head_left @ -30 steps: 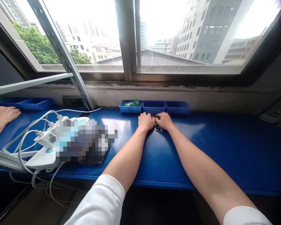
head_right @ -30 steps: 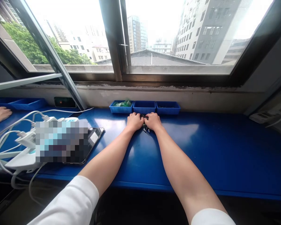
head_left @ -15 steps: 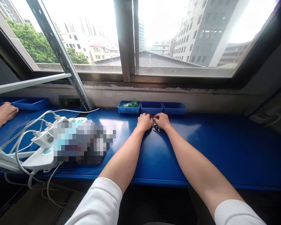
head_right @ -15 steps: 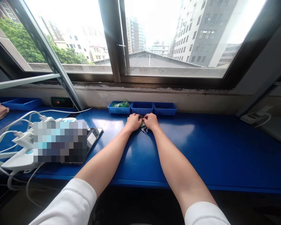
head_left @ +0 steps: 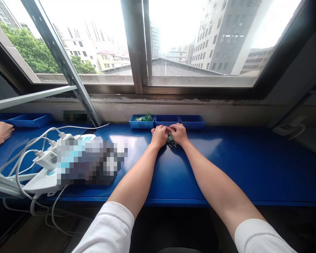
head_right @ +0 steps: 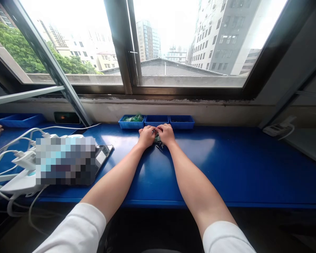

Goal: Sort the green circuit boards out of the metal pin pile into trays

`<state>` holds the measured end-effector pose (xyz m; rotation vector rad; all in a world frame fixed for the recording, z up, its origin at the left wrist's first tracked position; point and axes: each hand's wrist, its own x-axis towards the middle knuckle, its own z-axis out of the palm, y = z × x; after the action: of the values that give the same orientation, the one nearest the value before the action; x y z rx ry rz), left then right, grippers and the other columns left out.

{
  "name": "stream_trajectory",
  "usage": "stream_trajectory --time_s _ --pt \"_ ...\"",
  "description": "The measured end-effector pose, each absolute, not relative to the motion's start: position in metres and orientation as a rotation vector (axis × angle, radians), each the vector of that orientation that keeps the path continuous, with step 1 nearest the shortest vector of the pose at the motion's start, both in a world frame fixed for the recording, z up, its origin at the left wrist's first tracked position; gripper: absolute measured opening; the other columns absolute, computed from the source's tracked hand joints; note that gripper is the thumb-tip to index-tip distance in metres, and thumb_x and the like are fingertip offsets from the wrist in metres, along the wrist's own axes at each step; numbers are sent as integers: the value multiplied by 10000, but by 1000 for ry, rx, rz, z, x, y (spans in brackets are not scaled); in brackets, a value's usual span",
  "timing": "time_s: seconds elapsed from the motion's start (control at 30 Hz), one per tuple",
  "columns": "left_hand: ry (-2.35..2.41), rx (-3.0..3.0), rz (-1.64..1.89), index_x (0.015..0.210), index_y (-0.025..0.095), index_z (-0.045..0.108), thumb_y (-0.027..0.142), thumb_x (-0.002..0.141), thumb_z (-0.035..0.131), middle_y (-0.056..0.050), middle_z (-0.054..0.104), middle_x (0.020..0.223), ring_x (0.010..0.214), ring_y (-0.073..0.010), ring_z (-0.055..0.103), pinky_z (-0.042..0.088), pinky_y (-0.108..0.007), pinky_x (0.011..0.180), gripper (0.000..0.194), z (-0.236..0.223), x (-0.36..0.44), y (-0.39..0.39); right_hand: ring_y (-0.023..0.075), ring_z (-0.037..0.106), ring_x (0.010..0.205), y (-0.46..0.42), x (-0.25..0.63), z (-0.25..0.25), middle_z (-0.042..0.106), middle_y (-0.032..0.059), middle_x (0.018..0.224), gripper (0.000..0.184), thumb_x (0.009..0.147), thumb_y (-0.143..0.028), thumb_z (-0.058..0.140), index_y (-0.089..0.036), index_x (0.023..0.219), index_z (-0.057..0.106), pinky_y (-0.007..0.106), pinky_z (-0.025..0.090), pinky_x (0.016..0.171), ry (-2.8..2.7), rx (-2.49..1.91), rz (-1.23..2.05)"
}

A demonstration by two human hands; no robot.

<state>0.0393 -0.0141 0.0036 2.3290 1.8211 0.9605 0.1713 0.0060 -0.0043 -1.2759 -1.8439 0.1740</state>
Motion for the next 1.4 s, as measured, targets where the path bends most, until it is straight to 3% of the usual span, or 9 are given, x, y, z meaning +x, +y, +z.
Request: stream_trajectory --time_s 0.17,0.47,0.6,0.8,0.93,1.13,1.4 --pt "1825 2276 983 972 243 664 266 913 365 -51 646 1081 1077 -210 529 322 -385 914 306 7 42 -16 168 613 788 4 169 -1 675 16 834 158 876 -281 523 -192 853 652 256 473 753 -1726 -1180 363" --pt "1746 2269 1087 971 234 661 314 900 435 -40 691 1022 1029 -210 574 313 -377 931 250 8 42 -16 192 657 778 6 168 -2 696 54 818 180 879 -335 531 -175 849 607 262 496 729 -1535 -1196 532" --pt "1805 2164 1098 1086 239 627 289 889 465 -33 699 1015 1032 -205 586 328 -367 938 260 8 38 -14 184 643 728 2 168 0 686 33 748 246 912 -370 481 -190 784 593 261 468 700 -1554 -1300 468" --pt "1831 2103 1062 920 245 678 269 885 454 -19 704 994 1002 -201 597 328 -372 940 228 6 33 -13 169 614 642 3 175 -2 655 7 643 287 875 -387 527 -194 670 585 257 435 631 -1566 -1310 530" --pt "1841 2090 1090 893 229 675 225 876 442 -31 709 947 982 -208 604 321 -387 924 233 4 33 -11 175 631 691 7 177 -6 671 12 710 171 805 -342 581 -185 765 634 257 469 659 -1524 -1180 573" --pt "1848 2033 1109 874 231 674 226 864 464 -26 710 918 957 -206 609 318 -395 923 210 1 31 -6 199 643 756 11 178 -11 695 27 791 199 732 -364 631 -183 775 702 284 509 720 -1497 -1057 657" --pt "2012 1901 1193 1124 216 608 174 853 404 -62 642 1170 1141 -220 530 346 -378 971 342 1 27 -5 220 645 862 17 183 -12 705 39 893 257 706 -306 633 -174 906 726 327 511 835 -1325 -1099 715"
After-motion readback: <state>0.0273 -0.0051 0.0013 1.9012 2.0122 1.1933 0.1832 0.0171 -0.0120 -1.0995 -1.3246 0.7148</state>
